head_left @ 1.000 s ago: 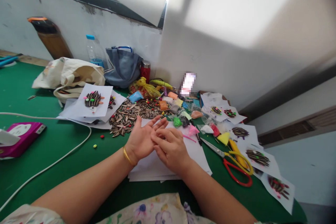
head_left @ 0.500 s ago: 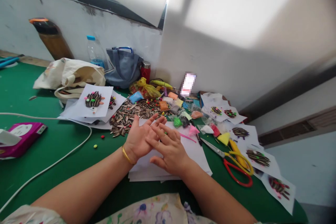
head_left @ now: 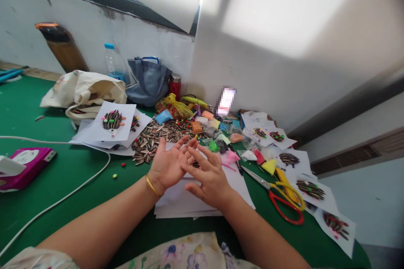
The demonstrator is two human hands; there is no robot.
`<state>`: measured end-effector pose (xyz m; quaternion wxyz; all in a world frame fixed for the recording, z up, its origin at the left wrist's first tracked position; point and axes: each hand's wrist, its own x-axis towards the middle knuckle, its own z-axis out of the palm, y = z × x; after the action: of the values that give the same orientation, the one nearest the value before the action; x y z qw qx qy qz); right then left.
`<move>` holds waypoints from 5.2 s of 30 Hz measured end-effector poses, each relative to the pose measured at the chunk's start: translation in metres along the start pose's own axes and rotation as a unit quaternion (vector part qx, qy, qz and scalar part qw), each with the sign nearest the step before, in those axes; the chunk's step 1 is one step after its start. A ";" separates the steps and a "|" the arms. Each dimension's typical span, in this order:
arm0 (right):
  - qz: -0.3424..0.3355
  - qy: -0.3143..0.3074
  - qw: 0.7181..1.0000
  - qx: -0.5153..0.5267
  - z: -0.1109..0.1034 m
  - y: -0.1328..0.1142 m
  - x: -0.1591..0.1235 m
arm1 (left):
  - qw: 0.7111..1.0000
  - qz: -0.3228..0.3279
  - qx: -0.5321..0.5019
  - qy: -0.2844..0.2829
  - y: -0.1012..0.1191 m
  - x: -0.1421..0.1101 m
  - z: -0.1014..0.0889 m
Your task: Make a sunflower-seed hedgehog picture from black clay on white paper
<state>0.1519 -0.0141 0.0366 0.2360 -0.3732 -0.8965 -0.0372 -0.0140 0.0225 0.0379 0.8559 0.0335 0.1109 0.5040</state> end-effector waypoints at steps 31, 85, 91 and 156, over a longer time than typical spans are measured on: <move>-0.025 -0.018 1.000 0.004 0.000 0.000 0.002 | 0.999 -0.019 0.019 0.029 0.001 0.000 0.001; 0.283 -0.087 0.948 0.117 0.022 0.075 -0.010 | 0.962 0.089 0.211 0.151 0.002 0.014 -0.008; 0.275 -0.085 0.952 0.107 0.023 0.073 -0.011 | 0.931 0.106 0.281 0.205 -0.005 0.018 -0.011; 0.246 0.056 0.939 0.234 -0.005 0.011 0.000 | 0.822 0.140 0.551 0.003 -0.034 -0.005 0.002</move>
<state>0.1610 -0.0070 0.0398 0.3679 -0.5136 -0.7455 0.2123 0.0132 0.0020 0.0349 0.6143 0.5134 0.3671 0.4736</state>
